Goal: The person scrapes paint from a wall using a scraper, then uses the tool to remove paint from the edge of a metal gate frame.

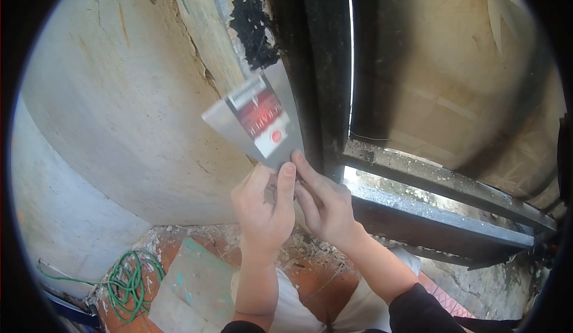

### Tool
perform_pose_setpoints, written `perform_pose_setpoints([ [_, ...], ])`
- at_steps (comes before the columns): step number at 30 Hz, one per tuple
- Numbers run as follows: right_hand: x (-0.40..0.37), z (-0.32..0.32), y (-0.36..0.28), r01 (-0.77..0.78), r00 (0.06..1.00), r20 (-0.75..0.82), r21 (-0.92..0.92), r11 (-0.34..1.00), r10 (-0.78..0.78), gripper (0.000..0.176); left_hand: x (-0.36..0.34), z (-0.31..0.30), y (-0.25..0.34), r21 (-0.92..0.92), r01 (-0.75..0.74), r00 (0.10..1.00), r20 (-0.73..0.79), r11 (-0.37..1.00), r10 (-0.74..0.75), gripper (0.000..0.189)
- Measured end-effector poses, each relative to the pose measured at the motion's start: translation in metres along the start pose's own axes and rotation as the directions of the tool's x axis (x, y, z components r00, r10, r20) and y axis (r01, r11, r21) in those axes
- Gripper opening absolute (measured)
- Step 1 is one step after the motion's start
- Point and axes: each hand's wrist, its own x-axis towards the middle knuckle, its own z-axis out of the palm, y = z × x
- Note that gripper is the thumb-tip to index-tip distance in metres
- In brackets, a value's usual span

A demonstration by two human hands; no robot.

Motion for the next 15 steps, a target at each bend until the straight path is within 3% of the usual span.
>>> perform_pose_setpoints([
  [3, -0.035, -0.004, 0.015, -0.003, 0.998, 0.069, -0.066, 0.998, 0.008, 0.055, 0.005, 0.001, -0.009, 0.01, -0.009, 0.995, -0.099, 1.0, 0.01, 0.018],
  [5, -0.044, -0.01, 0.021, -0.043, 0.987, 0.153, -0.054, 0.998, 0.05, 0.055, 0.005, -0.004, -0.009, -0.01, 0.038, 0.996, -0.078, 0.999, -0.038, 0.019],
  [6, -0.035, -0.013, 0.019, -0.041, 0.986, 0.16, -0.055, 0.998, 0.049, 0.055, 0.004, -0.006, -0.008, -0.031, 0.096, 0.994, -0.052, 0.995, -0.098, 0.02],
  [10, -0.009, -0.017, 0.003, -0.086, 0.99, 0.112, 0.034, 0.996, 0.082, 0.052, 0.001, 0.004, -0.004, -0.033, 0.097, 0.995, -0.007, 0.995, -0.097, 0.019],
  [12, -0.018, -0.012, 0.007, -0.09, 0.993, 0.085, 0.051, 0.995, 0.086, 0.051, 0.0, 0.014, -0.009, -0.045, 0.025, 0.991, -0.129, 0.999, -0.031, 0.019],
  [15, -0.049, -0.007, 0.028, -0.085, 0.992, 0.093, 0.0, 0.996, 0.084, 0.052, 0.007, 0.006, -0.007, 0.066, 0.097, 0.995, 0.007, 0.993, -0.098, 0.02],
])
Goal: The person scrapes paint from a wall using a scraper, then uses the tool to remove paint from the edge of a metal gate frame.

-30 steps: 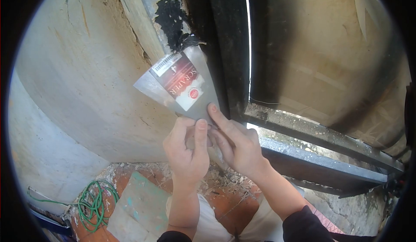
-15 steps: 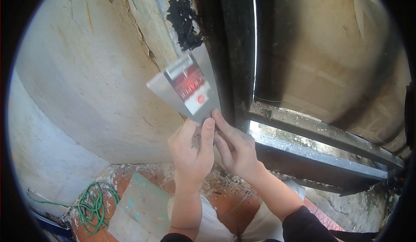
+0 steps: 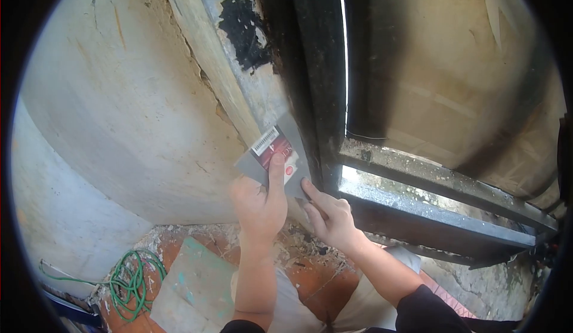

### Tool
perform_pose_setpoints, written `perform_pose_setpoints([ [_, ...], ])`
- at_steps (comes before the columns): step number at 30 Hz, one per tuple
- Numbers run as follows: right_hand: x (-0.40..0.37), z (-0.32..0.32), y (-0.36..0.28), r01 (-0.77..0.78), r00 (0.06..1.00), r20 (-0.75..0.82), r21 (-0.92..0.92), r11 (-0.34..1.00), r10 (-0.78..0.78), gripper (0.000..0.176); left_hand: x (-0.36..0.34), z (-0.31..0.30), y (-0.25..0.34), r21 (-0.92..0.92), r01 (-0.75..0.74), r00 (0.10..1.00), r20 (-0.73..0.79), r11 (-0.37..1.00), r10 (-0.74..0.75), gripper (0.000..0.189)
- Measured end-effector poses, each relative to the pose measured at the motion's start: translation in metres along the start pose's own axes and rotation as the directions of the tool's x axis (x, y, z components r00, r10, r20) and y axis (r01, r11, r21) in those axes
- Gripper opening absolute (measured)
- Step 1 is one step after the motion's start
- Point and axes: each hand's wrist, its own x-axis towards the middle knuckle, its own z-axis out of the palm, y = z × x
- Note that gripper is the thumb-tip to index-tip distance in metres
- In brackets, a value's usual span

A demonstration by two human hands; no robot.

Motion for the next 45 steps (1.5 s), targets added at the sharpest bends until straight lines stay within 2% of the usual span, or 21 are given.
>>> perform_pose_setpoints([
  [1, 0.001, -0.004, 0.0, -0.044, 0.998, 0.041, -0.047, 0.998, 0.046, 0.052, 0.001, -0.001, -0.003, 0.003, -0.005, 1.0, -0.002, 1.0, 0.005, 0.02],
  [3, 0.015, -0.013, -0.01, -0.043, 0.997, 0.065, -0.061, 0.997, 0.047, 0.049, 0.0, 0.0, -0.012, -0.153, 0.008, 0.999, -0.044, 0.988, -0.015, 0.02],
  [4, 0.027, -0.017, -0.016, -0.043, 0.995, 0.088, -0.079, 0.996, 0.05, 0.046, 0.0, 0.001, -0.012, -0.159, 0.011, 0.999, -0.045, 0.987, -0.018, 0.02],
  [5, 0.037, -0.014, -0.02, 0.036, 0.999, -0.007, -0.023, 0.999, -0.037, 0.051, 0.0, 0.003, -0.012, -0.164, -0.022, 0.997, -0.078, 0.986, 0.01, 0.019],
  [9, 0.016, 0.0, -0.001, 0.052, 0.997, -0.052, 0.008, 0.999, -0.051, 0.052, 0.0, 0.009, -0.012, -0.102, -0.105, 0.986, -0.14, 0.989, 0.09, 0.018],
  [10, 0.001, 0.0, 0.007, 0.014, 1.0, -0.011, -0.006, 1.0, -0.014, 0.052, 0.0, 0.006, -0.013, -0.099, -0.107, 0.986, -0.138, 0.989, 0.093, 0.018],
  [11, -0.007, 0.0, 0.015, -0.015, 0.999, 0.03, -0.024, 1.0, 0.016, 0.052, 0.001, 0.004, -0.016, -0.091, -0.103, 0.987, -0.133, 0.99, 0.09, 0.017],
  [13, 0.003, 0.0, 0.009, 0.007, 1.0, 0.005, -0.049, 0.999, -0.007, 0.052, 0.004, -0.002, -0.016, -0.088, -0.106, 0.986, -0.136, 0.99, 0.094, 0.017],
  [15, 0.017, -0.007, -0.007, -0.012, 1.0, -0.004, -0.115, 0.993, 0.012, 0.051, 0.001, -0.008, -0.008, -0.182, 0.013, 0.993, -0.117, 0.983, -0.035, 0.017],
  [16, 0.023, -0.006, -0.012, -0.017, 1.0, 0.003, -0.121, 0.993, 0.018, 0.051, 0.0, -0.006, -0.006, -0.188, 0.021, 0.992, -0.116, 0.982, -0.044, 0.017],
  [18, 0.028, -0.002, -0.018, 0.01, 0.997, -0.072, -0.006, 1.0, -0.01, 0.051, -0.002, -0.002, -0.002, -0.227, -0.042, 0.987, -0.158, 0.973, 0.005, 0.018],
  [24, 0.007, -0.004, 0.007, -0.003, 1.0, -0.005, -0.078, 0.997, 0.003, 0.05, 0.003, -0.002, -0.008, -0.145, -0.039, 0.983, -0.182, 0.989, 0.012, 0.02],
  [26, 0.032, -0.012, -0.015, 0.034, 0.998, -0.054, -0.105, 0.994, -0.04, 0.05, 0.001, -0.008, -0.003, -0.191, -0.045, 0.988, -0.151, 0.981, 0.016, 0.02],
  [28, 0.034, -0.013, -0.021, -0.029, 1.0, -0.013, -0.103, 0.994, 0.028, 0.051, -0.003, -0.008, -0.003, -0.231, -0.034, 0.994, -0.107, 0.972, 0.01, 0.021],
  [31, 0.018, -0.006, 0.001, 0.026, 0.998, -0.06, -0.088, 0.996, -0.031, 0.051, -0.003, -0.003, -0.002, -0.144, -0.076, 0.989, -0.139, 0.987, 0.056, 0.024],
  [33, 0.007, -0.007, 0.009, 0.025, 1.0, 0.02, -0.173, 0.985, -0.022, 0.047, 0.003, -0.003, 0.005, -0.152, 0.061, 0.982, -0.168, 0.986, -0.087, 0.029],
  [37, 0.038, -0.015, -0.027, -0.017, 1.0, -0.019, -0.184, 0.983, 0.014, 0.047, -0.001, -0.011, 0.001, -0.23, 0.01, 0.991, -0.126, 0.973, -0.04, 0.029],
  [39, 0.035, -0.004, -0.02, 0.007, 0.997, -0.079, -0.16, 0.987, -0.02, 0.049, -0.003, -0.008, 0.002, -0.2, -0.128, 0.98, -0.176, 0.971, 0.092, 0.033],
  [40, 0.033, 0.0, -0.014, 0.045, 0.988, -0.14, -0.137, 0.99, -0.064, 0.05, -0.003, -0.008, 0.001, -0.197, -0.123, 0.981, -0.176, 0.973, 0.088, 0.033],
  [42, 0.018, 0.0, -0.001, 0.05, 0.989, -0.13, -0.152, 0.987, -0.07, 0.05, -0.003, -0.012, 0.0, -0.16, -0.016, 0.991, -0.134, 0.987, -0.006, 0.034],
  [45, 0.016, -0.002, 0.007, 0.067, 0.99, -0.107, -0.181, 0.981, -0.087, 0.05, 0.0, -0.019, -0.003, -0.118, 0.007, 0.987, -0.156, 0.993, -0.026, 0.037],
])
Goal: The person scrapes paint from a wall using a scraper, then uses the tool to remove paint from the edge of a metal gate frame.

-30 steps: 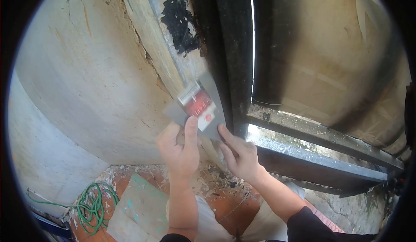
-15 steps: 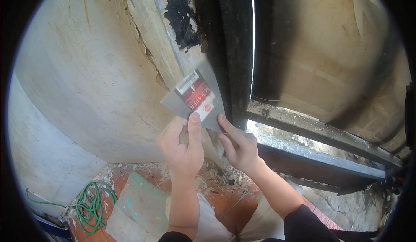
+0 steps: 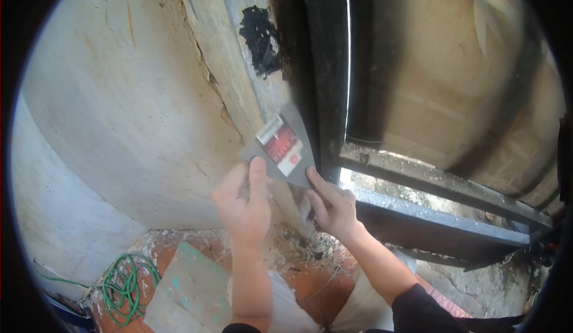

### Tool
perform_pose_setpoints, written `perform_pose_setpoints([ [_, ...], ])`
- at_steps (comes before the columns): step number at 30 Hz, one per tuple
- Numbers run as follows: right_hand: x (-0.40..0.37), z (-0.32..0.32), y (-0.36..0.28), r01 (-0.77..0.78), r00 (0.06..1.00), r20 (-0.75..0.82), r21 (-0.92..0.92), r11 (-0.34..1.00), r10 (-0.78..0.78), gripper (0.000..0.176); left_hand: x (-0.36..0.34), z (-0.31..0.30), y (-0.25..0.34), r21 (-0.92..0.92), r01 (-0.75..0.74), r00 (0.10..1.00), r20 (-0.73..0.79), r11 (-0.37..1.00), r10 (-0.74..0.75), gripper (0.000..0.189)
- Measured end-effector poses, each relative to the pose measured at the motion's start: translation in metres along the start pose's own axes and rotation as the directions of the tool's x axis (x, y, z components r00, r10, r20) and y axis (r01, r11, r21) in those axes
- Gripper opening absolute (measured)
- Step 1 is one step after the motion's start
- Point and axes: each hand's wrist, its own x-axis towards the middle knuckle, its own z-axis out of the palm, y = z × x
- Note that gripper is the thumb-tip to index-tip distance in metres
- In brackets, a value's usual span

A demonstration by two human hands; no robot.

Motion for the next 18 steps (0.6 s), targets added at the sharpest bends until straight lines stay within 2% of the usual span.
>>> perform_pose_setpoints([
  [1, 0.016, -0.002, -0.01, 0.007, 1.0, 0.004, -0.007, 1.0, -0.007, 0.05, 0.002, -0.001, 0.0, -0.009, -0.001, 1.0, -0.004, 1.0, 0.001, 0.037],
  [3, 0.044, -0.005, -0.033, -0.026, 0.999, -0.035, 0.028, 0.999, 0.027, 0.05, 0.001, -0.006, 0.003, -0.179, -0.054, 0.998, -0.029, 0.982, 0.05, 0.04],
  [5, 0.039, -0.002, -0.031, -0.068, 0.998, -0.008, 0.01, 0.998, 0.068, 0.05, 0.0, -0.007, 0.003, -0.177, -0.081, 0.997, -0.027, 0.981, 0.078, 0.041],
  [7, 0.014, 0.011, -0.011, 0.022, 0.998, -0.062, 0.015, 1.0, -0.021, 0.05, -0.001, -0.009, 0.006, -0.178, -0.115, 0.993, -0.028, 0.977, 0.112, 0.042],
  [8, -0.001, 0.011, -0.005, -0.021, 0.999, -0.04, 0.006, 1.0, 0.022, 0.05, -0.002, -0.01, 0.008, -0.173, -0.11, 0.994, -0.044, 0.979, 0.104, 0.042],
  [10, 0.011, 0.005, -0.011, -0.001, 0.999, -0.041, 0.014, 1.0, 0.001, 0.049, 0.0, -0.011, 0.012, -0.182, -0.11, 0.993, -0.069, 0.977, 0.099, 0.042],
  [11, 0.018, -0.002, -0.014, 0.008, 0.999, -0.032, 0.019, 1.0, -0.007, 0.049, 0.0, -0.011, 0.013, -0.241, -0.084, 0.994, -0.092, 0.967, 0.064, 0.041],
  [12, 0.036, -0.002, -0.021, 0.062, 0.994, -0.089, 0.006, 0.998, -0.062, 0.05, -0.003, -0.011, 0.013, -0.294, -0.048, 0.994, -0.104, 0.955, 0.018, 0.041],
  [15, 0.047, -0.008, -0.036, -0.055, 0.998, -0.027, 0.021, 0.998, 0.056, 0.049, -0.004, -0.009, 0.016, -0.23, -0.039, 0.994, -0.106, 0.972, 0.015, 0.042],
  [16, 0.037, 0.001, -0.026, 0.024, 0.996, -0.084, 0.04, 0.999, -0.021, 0.049, -0.004, -0.009, 0.017, -0.226, -0.043, 0.994, -0.105, 0.973, 0.02, 0.042],
  [17, 0.02, 0.007, -0.016, 0.026, 0.996, -0.089, 0.043, 0.999, -0.022, 0.049, -0.005, -0.009, 0.016, -0.222, -0.048, 0.995, -0.099, 0.974, 0.027, 0.042],
  [18, -0.001, 0.007, -0.007, -0.007, 1.0, -0.021, 0.017, 1.0, 0.007, 0.046, -0.005, -0.011, 0.016, -0.219, -0.055, 0.995, -0.091, 0.974, 0.035, 0.042],
])
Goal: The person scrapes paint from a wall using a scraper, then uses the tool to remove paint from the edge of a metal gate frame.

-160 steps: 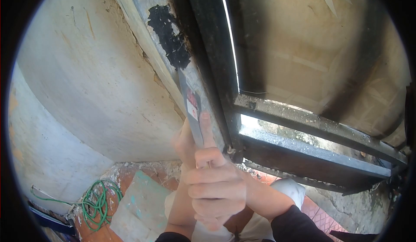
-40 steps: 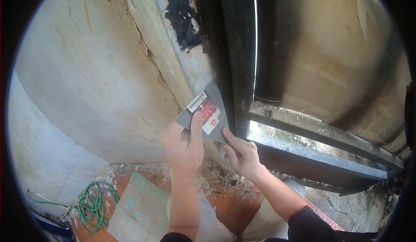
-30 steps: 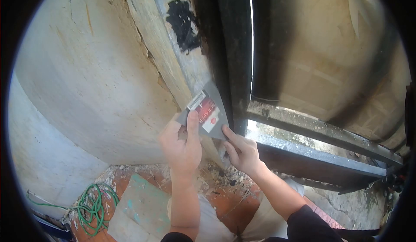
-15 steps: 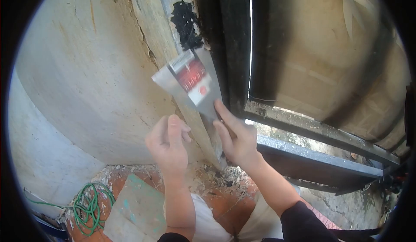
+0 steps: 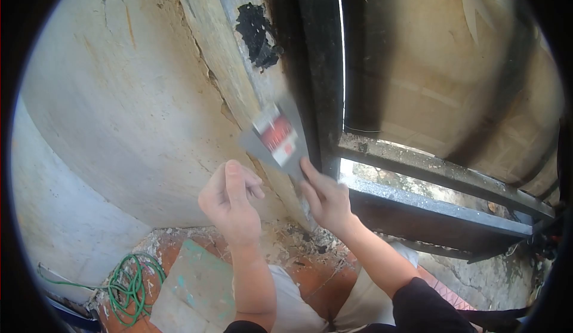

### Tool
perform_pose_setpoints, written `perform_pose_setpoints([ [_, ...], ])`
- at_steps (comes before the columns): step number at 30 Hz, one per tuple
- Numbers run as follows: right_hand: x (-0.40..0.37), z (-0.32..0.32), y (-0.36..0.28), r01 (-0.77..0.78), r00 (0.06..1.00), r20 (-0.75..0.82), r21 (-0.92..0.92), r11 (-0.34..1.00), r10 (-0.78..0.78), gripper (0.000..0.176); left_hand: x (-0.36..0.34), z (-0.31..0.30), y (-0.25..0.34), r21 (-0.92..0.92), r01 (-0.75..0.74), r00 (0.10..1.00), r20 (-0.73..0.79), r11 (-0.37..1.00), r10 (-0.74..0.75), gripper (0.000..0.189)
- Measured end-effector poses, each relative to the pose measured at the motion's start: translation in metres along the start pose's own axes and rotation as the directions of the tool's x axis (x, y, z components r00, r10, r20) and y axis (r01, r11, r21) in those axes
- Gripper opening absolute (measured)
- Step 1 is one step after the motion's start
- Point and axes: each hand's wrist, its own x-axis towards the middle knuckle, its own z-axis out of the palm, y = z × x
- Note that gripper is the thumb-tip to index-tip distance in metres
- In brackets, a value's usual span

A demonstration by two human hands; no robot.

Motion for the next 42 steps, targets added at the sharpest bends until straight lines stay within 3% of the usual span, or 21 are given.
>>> perform_pose_setpoints([
  [2, -0.014, -0.006, 0.004, -0.096, 0.988, 0.118, -0.063, 0.993, 0.103, 0.044, 0.001, -0.005, 0.004, -0.005, -0.011, 1.0, -0.021, 1.0, 0.01, 0.043],
  [5, 0.028, -0.015, -0.024, -0.089, 0.993, 0.075, -0.05, 0.995, 0.093, 0.044, 0.003, -0.004, 0.004, -0.054, 0.005, 0.997, -0.078, 0.999, -0.009, 0.043],
  [7, 0.038, -0.015, -0.035, -0.186, 0.975, 0.109, -0.055, 0.981, 0.192, 0.045, 0.002, -0.003, 0.004, -0.078, 0.022, 0.995, -0.097, 0.997, -0.03, 0.042],
  [9, 0.017, 0.005, -0.009, 0.035, 0.997, -0.076, 0.034, 0.999, -0.033, 0.047, 0.001, -0.002, 0.005, -0.04, 0.008, 0.998, -0.07, 0.999, -0.011, 0.043],
  [10, -0.013, 0.009, 0.007, -0.029, 1.0, 0.005, -0.022, 0.999, 0.029, 0.048, 0.001, -0.002, 0.007, -0.037, 0.004, 0.998, -0.061, 0.999, -0.006, 0.043],
  [13, -0.022, 0.001, 0.005, -0.096, 0.993, 0.062, -0.003, 0.995, 0.096, 0.048, -0.003, -0.007, 0.013, -0.027, 0.016, 0.998, -0.067, 0.999, -0.018, 0.044],
  [18, 0.023, -0.005, -0.021, -0.06, 0.998, 0.021, 0.122, 0.991, 0.058, 0.047, 0.002, -0.005, 0.013, -0.174, 0.002, 0.989, -0.143, 0.985, -0.028, 0.042],
  [21, -0.022, -0.006, 0.002, -0.129, 0.983, 0.133, 0.026, 0.991, 0.124, 0.047, 0.001, -0.002, 0.01, -0.079, 0.037, 0.996, -0.073, 0.996, -0.043, 0.042],
  [23, -0.031, -0.008, 0.007, -0.105, 0.989, 0.109, 0.059, 0.993, 0.098, 0.047, 0.003, 0.0, 0.011, -0.037, 0.047, 0.997, -0.066, 0.998, -0.05, 0.042],
  [25, -0.02, -0.018, -0.004, -0.211, 0.961, 0.194, 0.061, 0.976, 0.196, 0.047, 0.003, -0.004, 0.008, 0.002, 0.068, 0.995, -0.071, 0.998, -0.068, 0.042],
  [28, 0.008, -0.026, -0.029, -0.175, 0.976, 0.148, 0.074, 0.982, 0.163, 0.048, 0.001, -0.005, -0.002, -0.007, 0.014, 0.994, -0.106, 1.0, -0.014, 0.04],
  [31, -0.011, -0.026, -0.013, -0.206, 0.957, 0.225, 0.07, 0.976, 0.186, 0.049, 0.002, -0.002, 0.002, -0.098, -0.068, 0.986, -0.157, 0.993, 0.052, 0.04],
  [34, -0.01, -0.024, -0.012, -0.177, 0.962, 0.225, 0.067, 0.982, 0.158, 0.047, -0.003, -0.001, 0.003, -0.055, -0.111, 0.983, -0.155, 0.992, 0.101, 0.047],
  [37, 0.015, -0.024, -0.034, -0.261, 0.94, 0.251, 0.096, 0.961, 0.23, 0.046, -0.003, -0.003, 0.0, -0.183, -0.209, 0.963, -0.207, 0.961, 0.17, 0.059],
  [39, 0.019, -0.018, -0.037, -0.166, 0.976, 0.167, 0.15, 0.975, 0.141, 0.046, -0.001, -0.005, 0.002, -0.257, -0.26, 0.947, -0.255, 0.931, 0.194, 0.066],
  [42, -0.015, -0.018, -0.025, -0.19, 0.962, 0.218, 0.105, 0.976, 0.164, 0.046, 0.0, -0.018, 0.004, -0.257, -0.258, 0.946, -0.264, 0.932, 0.189, 0.067],
])
